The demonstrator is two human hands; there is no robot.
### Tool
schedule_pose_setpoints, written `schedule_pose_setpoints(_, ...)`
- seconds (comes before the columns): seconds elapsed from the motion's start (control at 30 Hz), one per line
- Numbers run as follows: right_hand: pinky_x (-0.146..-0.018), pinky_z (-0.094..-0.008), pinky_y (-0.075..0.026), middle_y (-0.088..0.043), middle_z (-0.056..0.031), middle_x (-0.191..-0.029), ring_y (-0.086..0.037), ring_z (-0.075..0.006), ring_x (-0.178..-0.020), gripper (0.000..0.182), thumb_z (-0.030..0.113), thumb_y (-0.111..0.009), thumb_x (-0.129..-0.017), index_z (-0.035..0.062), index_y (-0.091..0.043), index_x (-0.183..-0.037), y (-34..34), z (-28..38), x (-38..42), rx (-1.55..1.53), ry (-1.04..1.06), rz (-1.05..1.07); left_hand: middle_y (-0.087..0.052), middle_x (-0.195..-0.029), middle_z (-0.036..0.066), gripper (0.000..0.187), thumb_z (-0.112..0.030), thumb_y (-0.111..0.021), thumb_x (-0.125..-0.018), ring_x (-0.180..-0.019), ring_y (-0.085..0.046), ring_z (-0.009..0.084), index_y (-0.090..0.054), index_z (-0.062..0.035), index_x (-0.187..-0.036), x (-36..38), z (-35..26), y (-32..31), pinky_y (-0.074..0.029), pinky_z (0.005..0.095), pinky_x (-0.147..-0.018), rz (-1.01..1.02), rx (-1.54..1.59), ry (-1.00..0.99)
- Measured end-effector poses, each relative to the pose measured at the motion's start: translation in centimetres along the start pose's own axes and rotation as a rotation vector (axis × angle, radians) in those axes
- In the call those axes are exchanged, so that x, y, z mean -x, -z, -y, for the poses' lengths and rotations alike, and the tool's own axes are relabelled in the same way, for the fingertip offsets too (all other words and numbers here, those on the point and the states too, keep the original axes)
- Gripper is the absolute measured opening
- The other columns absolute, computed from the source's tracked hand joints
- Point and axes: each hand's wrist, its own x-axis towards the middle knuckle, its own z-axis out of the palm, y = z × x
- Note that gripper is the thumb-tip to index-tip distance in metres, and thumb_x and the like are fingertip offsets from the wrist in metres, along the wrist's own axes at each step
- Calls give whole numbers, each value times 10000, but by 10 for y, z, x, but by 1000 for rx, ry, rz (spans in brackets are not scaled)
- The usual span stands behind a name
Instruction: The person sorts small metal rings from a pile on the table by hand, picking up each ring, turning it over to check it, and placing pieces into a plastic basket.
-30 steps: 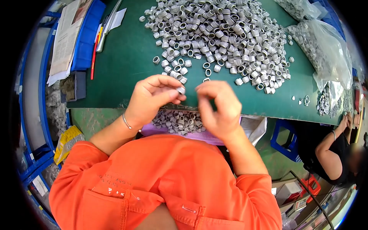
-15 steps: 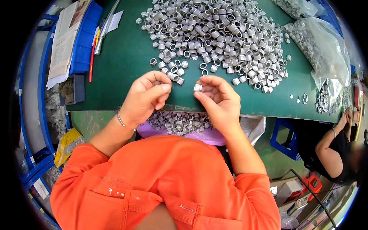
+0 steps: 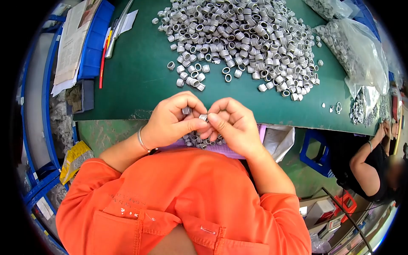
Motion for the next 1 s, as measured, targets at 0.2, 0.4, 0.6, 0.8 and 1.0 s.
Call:
schedule_pose_setpoints(0.2, -672, -371, -471, -557, -148, -834, -560, -321, -750, 186, -38, -627, -758, -9, -579, -935, 9, -1, -39, 1238, 705, -456, -493, -757, 13, 228, -106, -758, -730, -574, -443, 75, -615, -28, -890, 6, -6, 15, -384, 208, -521, 157, -363, -19)
schedule_pose_setpoints(0.4, -630, -269, -497, -613, -102, -868, -614, -198, -693, 226, -43, -655, -768, -21, -584, -981, 18, -3, -38, 890, 444, -402, -511, -758, 6, 184, -81, -748, -734, -568, -448, 65, -620, -35, -858, 2, -6, 18, -387, 199, -520, -60, -297, 9)
schedule_pose_setpoints(0.6, -742, -267, -541, -638, -142, -965, -657, -190, -811, 204, -70, -589, -836, -67, -569, -1039, 10, 6, -23, -155, 110, -145, -549, -810, 13, 94, -20, -687, -789, -712, -533, 65, -613, -18, -847, -10, -3, 3, -452, 208, -605, -170, -192, -109)
schedule_pose_setpoints(0.8, -723, -287, -508, -651, -112, -918, -630, -211, -804, 165, -120, -616, -708, 20, -581, -787, -1, -3, -14, 711, 631, -127, -573, -799, -10, 115, -63, -707, -802, -685, -503, 33, -611, -12, -839, -7, -5, 1, -423, 188, -583, -147, -51, -6)
schedule_pose_setpoints(1.0, -701, -331, -491, -599, -140, -898, -596, -307, -814, 197, -123, -582, -704, 5, -597, -854, 3, 9, -38, 1128, 798, -262, -572, -738, 18, 103, -6, -703, -713, -518, -448, 61, -604, -29, -725, 7, -2, 18, -373, 211, -482, -1, -280, -49)
